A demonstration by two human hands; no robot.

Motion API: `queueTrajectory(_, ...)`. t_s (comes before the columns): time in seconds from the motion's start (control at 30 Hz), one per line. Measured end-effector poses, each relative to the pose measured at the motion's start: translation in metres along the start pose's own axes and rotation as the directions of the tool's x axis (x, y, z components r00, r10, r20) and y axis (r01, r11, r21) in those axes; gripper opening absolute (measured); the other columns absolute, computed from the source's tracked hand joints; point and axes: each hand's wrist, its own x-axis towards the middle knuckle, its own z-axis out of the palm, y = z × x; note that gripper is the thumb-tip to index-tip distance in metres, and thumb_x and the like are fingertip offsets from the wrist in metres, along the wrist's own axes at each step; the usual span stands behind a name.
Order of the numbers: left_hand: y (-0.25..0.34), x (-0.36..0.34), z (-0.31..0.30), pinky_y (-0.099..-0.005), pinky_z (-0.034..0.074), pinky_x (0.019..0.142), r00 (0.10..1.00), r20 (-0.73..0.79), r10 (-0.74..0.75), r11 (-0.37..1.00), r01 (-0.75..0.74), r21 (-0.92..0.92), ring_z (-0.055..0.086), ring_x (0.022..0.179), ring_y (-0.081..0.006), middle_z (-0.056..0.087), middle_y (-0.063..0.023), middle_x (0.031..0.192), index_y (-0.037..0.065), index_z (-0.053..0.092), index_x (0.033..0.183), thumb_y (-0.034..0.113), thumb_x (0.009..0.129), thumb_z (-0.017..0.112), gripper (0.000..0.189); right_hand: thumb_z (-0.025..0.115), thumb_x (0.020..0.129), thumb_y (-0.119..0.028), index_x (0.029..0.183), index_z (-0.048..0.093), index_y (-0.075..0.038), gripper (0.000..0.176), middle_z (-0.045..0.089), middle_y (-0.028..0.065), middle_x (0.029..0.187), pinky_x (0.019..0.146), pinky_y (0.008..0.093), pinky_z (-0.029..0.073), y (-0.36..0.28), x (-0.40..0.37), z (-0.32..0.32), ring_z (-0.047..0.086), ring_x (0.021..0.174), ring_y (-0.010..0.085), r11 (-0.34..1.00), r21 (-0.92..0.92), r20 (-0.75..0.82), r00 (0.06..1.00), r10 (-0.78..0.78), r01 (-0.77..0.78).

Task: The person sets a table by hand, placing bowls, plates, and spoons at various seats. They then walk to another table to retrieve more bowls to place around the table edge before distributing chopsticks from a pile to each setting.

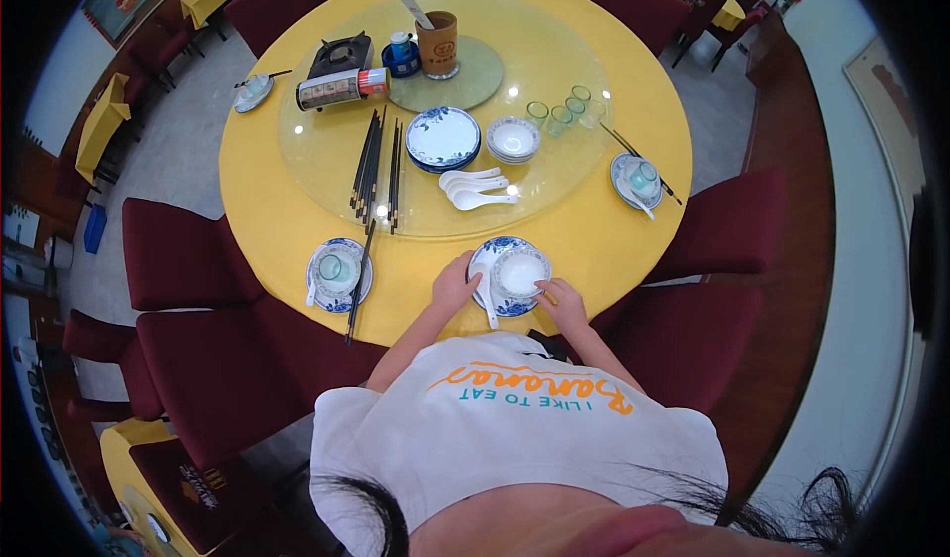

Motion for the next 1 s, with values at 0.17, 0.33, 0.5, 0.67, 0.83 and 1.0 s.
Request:
queueTrajectory(0.17, 0.005, -0.003, -0.005, -0.0355, 0.044, 0.07, 1.0, -0.005, 0.007, 0.999, -0.007, -0.041, 0.055, 0.08, -0.0262, 0.057, -0.0106, 0.089, 0.011, 0.048, 0.112, 0.02, 0.073, 0.059, 0.041, 0.067, 0.069, -0.016, 0.096, 0.06, -0.005, 0.03, 0.059, 0.0136, 0.092, 0.076, 0.0342, 0.045, 0.003, -0.004, 0.007, 0.056, 0.088, 0.0286, 0.998, -0.054, 0.056, 0.998, 0.042, -0.039)
queueTrajectory(0.33, -0.002, -0.002, 0.0, -0.0357, 0.045, 0.069, 0.999, -0.036, 0.016, 1.0, -0.017, -0.023, 0.056, 0.079, -0.0259, 0.057, -0.0106, 0.088, 0.011, 0.049, 0.111, 0.021, 0.073, 0.059, 0.041, 0.065, 0.071, -0.021, 0.101, 0.057, -0.003, 0.036, 0.056, 0.0192, 0.1, 0.085, 0.0387, 0.04, -0.001, -0.003, 0.015, 0.049, 0.1, 0.0342, 0.987, -0.143, 0.058, 0.996, -0.066, 0.074)
queueTrajectory(0.5, 0.0, -0.003, -0.002, -0.0352, 0.045, 0.069, 0.999, -0.041, 0.02, 0.999, -0.021, -0.034, 0.056, 0.078, -0.0252, 0.058, -0.0104, 0.088, 0.011, 0.049, 0.111, 0.021, 0.073, 0.057, 0.04, 0.063, 0.075, -0.024, 0.107, 0.054, -0.005, 0.038, 0.049, 0.0217, 0.114, 0.09, 0.0393, 0.037, -0.004, -0.001, 0.021, 0.044, 0.109, 0.0355, 0.994, -0.113, 0.14, 0.99, 0.011, 0.005)
queueTrajectory(0.67, 0.003, -0.003, -0.004, -0.0331, 0.045, 0.068, 0.999, -0.033, -0.014, 0.999, 0.013, -0.035, 0.056, 0.077, -0.0229, 0.058, -0.0092, 0.087, 0.01, 0.051, 0.11, 0.026, 0.076, 0.055, 0.037, 0.062, 0.075, -0.022, 0.108, 0.052, -0.001, 0.041, 0.04, 0.0271, 0.12, 0.093, 0.0418, 0.034, -0.002, 0.005, 0.014, 0.04, 0.112, 0.0396, 0.99, -0.11, 0.103, 0.992, -0.074, 0.085)
queueTrajectory(0.83, -0.002, -0.004, -0.002, -0.0301, 0.045, 0.063, 0.994, -0.095, -0.058, 0.997, 0.053, -0.053, 0.057, 0.072, -0.0206, 0.06, -0.0077, 0.081, 0.01, 0.057, 0.103, 0.03, 0.08, 0.053, 0.031, 0.059, 0.077, -0.024, 0.118, 0.044, -0.002, 0.049, 0.027, 0.028, 0.129, 0.097, 0.0444, 0.028, 0.012, 0.04, -0.012, 0.03, 0.118, 0.0423, 0.983, -0.185, 0.012, 1.0, -0.004, 0.006)
queueTrajectory(1.0, -0.006, -0.004, 0.002, -0.0301, 0.045, 0.06, 0.985, -0.171, -0.029, 0.998, 0.019, -0.062, 0.058, 0.067, -0.0209, 0.061, -0.0078, 0.077, 0.009, 0.06, 0.099, 0.031, 0.081, 0.052, 0.029, 0.055, 0.08, -0.031, 0.127, 0.035, -0.005, 0.057, 0.019, 0.0264, 0.134, 0.098, 0.0477, 0.024, 0.049, 0.113, -0.038, 0.022, 0.123, 0.0414, 0.926, -0.378, -0.093, 0.995, -0.039, 0.002)
